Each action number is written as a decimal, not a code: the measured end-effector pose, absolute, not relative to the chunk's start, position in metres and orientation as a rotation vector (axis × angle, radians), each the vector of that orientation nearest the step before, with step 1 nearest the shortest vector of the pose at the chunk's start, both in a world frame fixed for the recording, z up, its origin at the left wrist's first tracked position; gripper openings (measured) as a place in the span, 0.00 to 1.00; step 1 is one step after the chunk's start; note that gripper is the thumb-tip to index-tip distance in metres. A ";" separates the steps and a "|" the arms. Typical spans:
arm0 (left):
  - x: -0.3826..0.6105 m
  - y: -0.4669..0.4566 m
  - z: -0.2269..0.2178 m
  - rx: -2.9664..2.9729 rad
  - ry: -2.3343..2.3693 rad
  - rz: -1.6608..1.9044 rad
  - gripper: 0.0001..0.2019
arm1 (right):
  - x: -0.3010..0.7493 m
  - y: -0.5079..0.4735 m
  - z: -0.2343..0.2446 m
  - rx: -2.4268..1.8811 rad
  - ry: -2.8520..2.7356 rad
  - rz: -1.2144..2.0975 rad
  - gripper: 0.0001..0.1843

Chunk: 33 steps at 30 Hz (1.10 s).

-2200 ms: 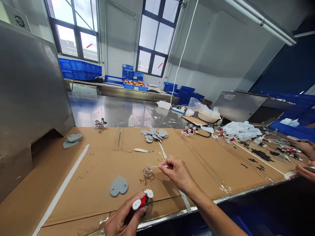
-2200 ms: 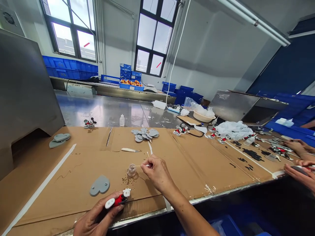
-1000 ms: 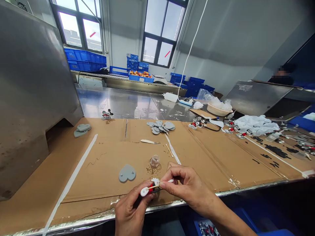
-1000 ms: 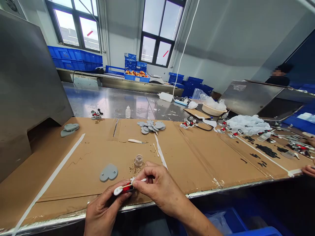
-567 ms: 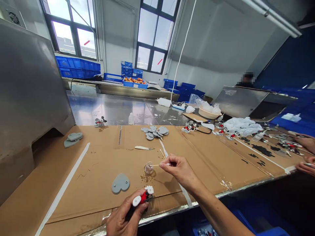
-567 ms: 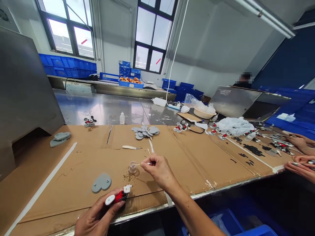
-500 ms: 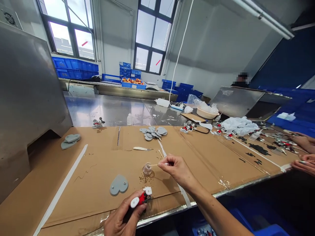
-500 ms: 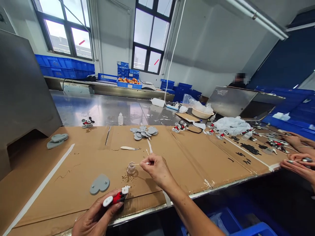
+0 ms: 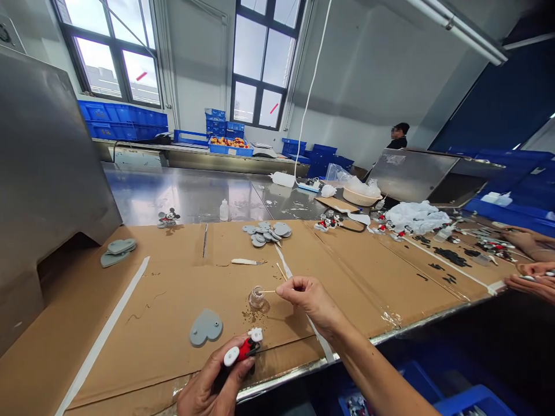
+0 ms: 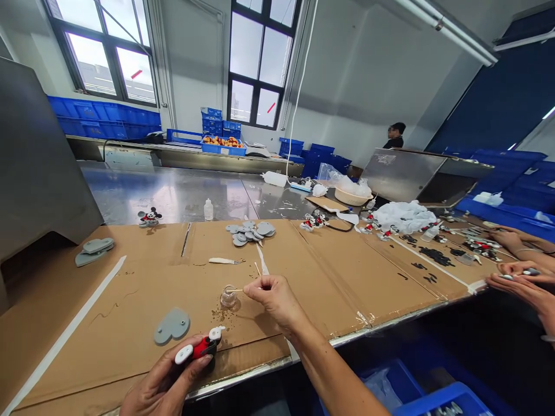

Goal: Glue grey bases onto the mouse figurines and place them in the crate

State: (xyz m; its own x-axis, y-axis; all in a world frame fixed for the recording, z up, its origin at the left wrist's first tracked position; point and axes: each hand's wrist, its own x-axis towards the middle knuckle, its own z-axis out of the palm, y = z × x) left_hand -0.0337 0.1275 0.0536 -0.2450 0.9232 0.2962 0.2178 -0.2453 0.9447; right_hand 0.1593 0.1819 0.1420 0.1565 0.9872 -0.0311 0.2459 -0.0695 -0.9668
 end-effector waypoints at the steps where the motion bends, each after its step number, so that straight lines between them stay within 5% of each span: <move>1: -0.033 0.128 0.054 1.397 1.395 1.548 0.15 | 0.159 0.177 0.144 -1.481 -1.238 1.039 0.17; 17: -0.032 0.126 0.060 1.100 1.380 1.455 0.19 | 0.149 0.137 0.158 -1.411 -1.113 1.307 0.17; 33: -0.030 0.125 0.067 1.049 1.336 1.499 0.20 | 0.151 0.149 0.160 -1.470 -1.313 0.977 0.15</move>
